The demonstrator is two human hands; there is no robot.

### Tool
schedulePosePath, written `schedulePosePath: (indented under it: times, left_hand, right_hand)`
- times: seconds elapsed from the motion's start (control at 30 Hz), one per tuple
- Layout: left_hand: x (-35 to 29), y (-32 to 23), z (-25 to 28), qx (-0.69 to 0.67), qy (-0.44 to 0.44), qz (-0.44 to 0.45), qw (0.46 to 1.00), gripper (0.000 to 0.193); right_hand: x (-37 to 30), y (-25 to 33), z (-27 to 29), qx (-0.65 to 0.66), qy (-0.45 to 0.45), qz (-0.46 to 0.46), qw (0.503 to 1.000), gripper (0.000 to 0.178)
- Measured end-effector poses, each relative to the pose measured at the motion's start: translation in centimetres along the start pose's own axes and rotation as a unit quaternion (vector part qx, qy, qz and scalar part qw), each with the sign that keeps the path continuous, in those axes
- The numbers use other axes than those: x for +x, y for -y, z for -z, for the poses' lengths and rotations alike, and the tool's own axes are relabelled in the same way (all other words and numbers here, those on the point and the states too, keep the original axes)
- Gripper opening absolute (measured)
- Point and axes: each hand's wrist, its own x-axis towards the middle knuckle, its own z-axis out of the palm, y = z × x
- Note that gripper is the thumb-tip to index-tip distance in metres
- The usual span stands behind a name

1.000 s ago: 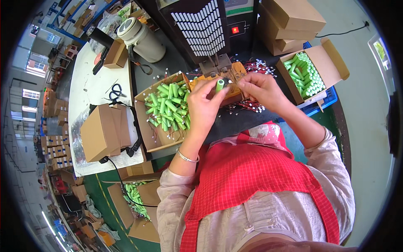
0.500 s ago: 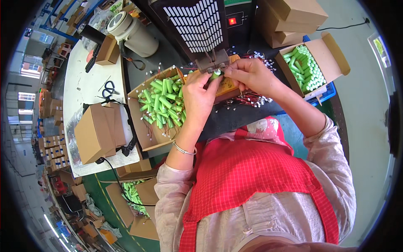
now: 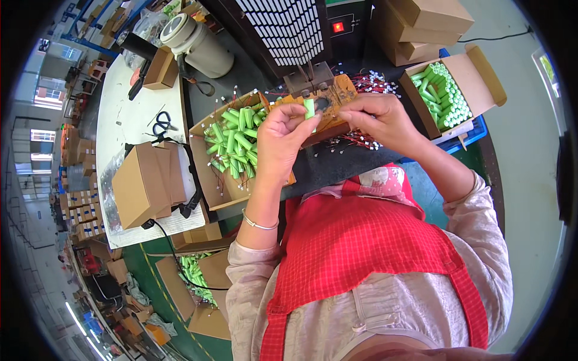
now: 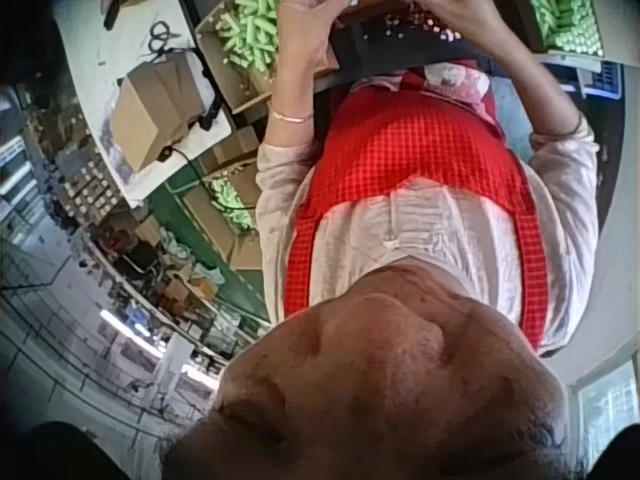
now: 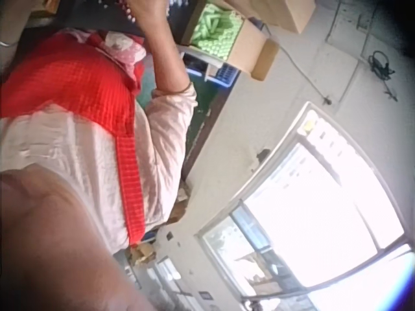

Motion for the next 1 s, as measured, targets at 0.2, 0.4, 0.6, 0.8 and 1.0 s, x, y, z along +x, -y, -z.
schedulePosePath:
  times: [0.2,0.4,0.6,0.8,1.0]
  left_hand:
    - [1.0,1.7,0.0,0.182,-0.038,-0.082,0.979,0.023]
    - [1.7,3.0,0.6,0.280,-0.053,-0.170,0.943,0.023]
    - [2.3,3.4,0.3,0.292,-0.071,-0.195,0.934,0.021]
    - [2.6,3.3,0.0,0.257,-0.079,-0.209,0.940,0.017]
    - [1.4,2.4,1.9,0.277,-0.129,-0.153,0.940,0.023]
  right_hand:
    - [1.2,-1.7,-2.4,-0.084,-0.154,0.057,0.983,0.016]
    - [1.6,-0.9,-2.1,0.042,-0.066,-0.106,0.991,0.023]
    - [2.0,-1.4,-1.8,0.041,-0.047,-0.127,0.990,0.024]
    - [2.6,-0.9,-1.6,0.023,-0.044,-0.128,0.991,0.026]
    - [0.5,-1.2,-0.7,0.053,-0.027,-0.044,0.997,0.024]
